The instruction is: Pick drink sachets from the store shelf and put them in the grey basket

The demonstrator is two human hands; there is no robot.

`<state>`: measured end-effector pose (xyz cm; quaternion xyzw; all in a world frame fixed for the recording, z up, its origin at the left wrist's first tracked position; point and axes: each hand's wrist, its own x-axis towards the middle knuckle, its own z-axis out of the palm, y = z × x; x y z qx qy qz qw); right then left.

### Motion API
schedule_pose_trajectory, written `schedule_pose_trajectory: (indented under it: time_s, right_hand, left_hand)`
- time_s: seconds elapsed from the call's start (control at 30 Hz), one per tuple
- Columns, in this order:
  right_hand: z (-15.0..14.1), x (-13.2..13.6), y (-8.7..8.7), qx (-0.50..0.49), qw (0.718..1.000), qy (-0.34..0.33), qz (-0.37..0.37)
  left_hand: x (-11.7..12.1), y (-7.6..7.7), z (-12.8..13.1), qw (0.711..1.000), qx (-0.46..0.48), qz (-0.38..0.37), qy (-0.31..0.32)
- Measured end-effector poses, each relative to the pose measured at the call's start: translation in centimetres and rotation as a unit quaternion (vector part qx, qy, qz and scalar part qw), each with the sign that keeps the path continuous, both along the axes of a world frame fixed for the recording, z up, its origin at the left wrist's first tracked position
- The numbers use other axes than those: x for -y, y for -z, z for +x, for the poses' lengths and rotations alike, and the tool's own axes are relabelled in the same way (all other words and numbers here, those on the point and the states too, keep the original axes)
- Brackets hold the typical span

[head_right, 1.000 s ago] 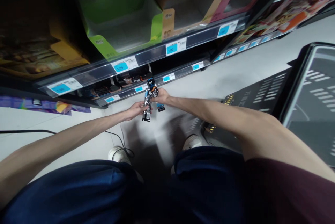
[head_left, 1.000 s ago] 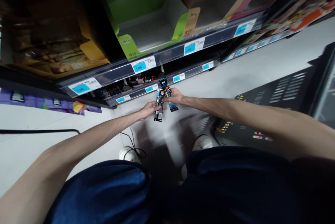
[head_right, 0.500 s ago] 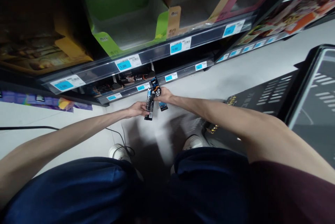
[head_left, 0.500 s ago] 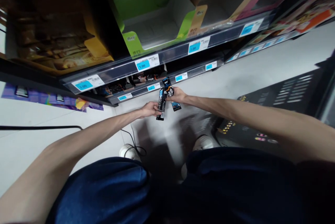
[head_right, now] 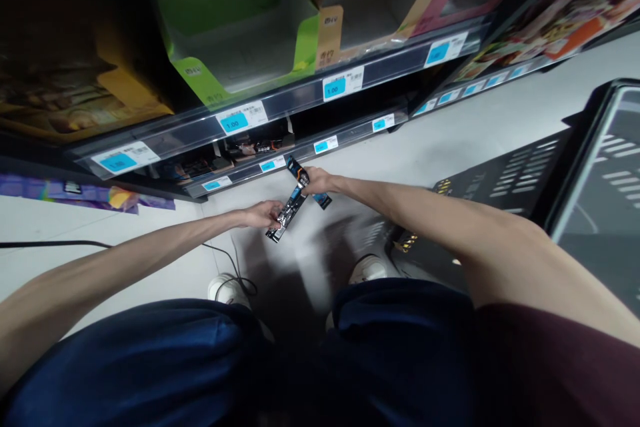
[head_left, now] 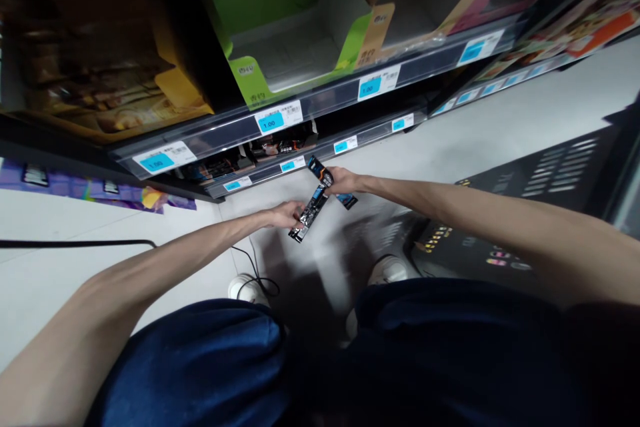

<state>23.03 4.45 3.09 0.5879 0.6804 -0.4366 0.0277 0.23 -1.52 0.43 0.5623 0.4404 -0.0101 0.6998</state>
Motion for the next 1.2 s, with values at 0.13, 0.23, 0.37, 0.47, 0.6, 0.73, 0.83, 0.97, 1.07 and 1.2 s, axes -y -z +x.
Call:
schedule_pose_trajectory:
  time_s: [0.13,0.23,0.37,0.47,0.6,0.73,0.83,0.97,1.07,1.2]
  right_hand:
    - [0.7,0.2,-0.1,0.041,0.990,-0.133,-0.006]
    - [1.3,0.4,-0.1,0.048,0.985,-0.161,-0.029]
    - [1.6,0.3,0.1,0.041,0.992,-0.119,-0.027]
    - [1.2,0.4,0.2,0.000,0.995,-0.098,-0.035]
    - [-0.2,1.8,0.1,-0.035,0.987,-0.143,-0.058]
    - [-1.4,3.6,-0.3,-0.054,0.980,-0.180,-0.069]
    - [-1.4,4.2,-0.6,-0.063,0.982,-0.154,-0.086]
    - [-1.1,4.0,-0.5,-0.101,0.980,-0.120,-0.126]
    - [-1.3,3.8,-0.1,-0.107,0.980,-0.130,-0.108]
    - [-1.8,3.5,0.1,-0.071,0.985,-0.147,-0.064]
  left_hand:
    - [0.5,-0.5,0.4,0.995,-0.048,0.084,0.037]
    - [0.3,-0.8,0.7,0.985,-0.094,0.134,0.058]
    - [-0.6,-0.9,0.1,0.987,-0.091,0.104,0.080]
    - [-1.1,-0.5,-0.6,0.994,-0.064,0.028,0.083]
    - [-0.9,0.3,-0.8,0.997,-0.003,0.025,0.075]
    - [-0.4,0.4,-0.1,0.997,-0.002,0.049,0.055]
    - [-0.1,0.2,0.4,0.997,-0.029,0.065,0.027]
    - [0.2,0.1,0.7,0.998,-0.040,0.050,-0.022]
    - [0.4,0.1,0.9,0.996,-0.045,0.057,-0.058]
    - [0.6,-0.3,1.2,0.993,-0.052,0.074,-0.074]
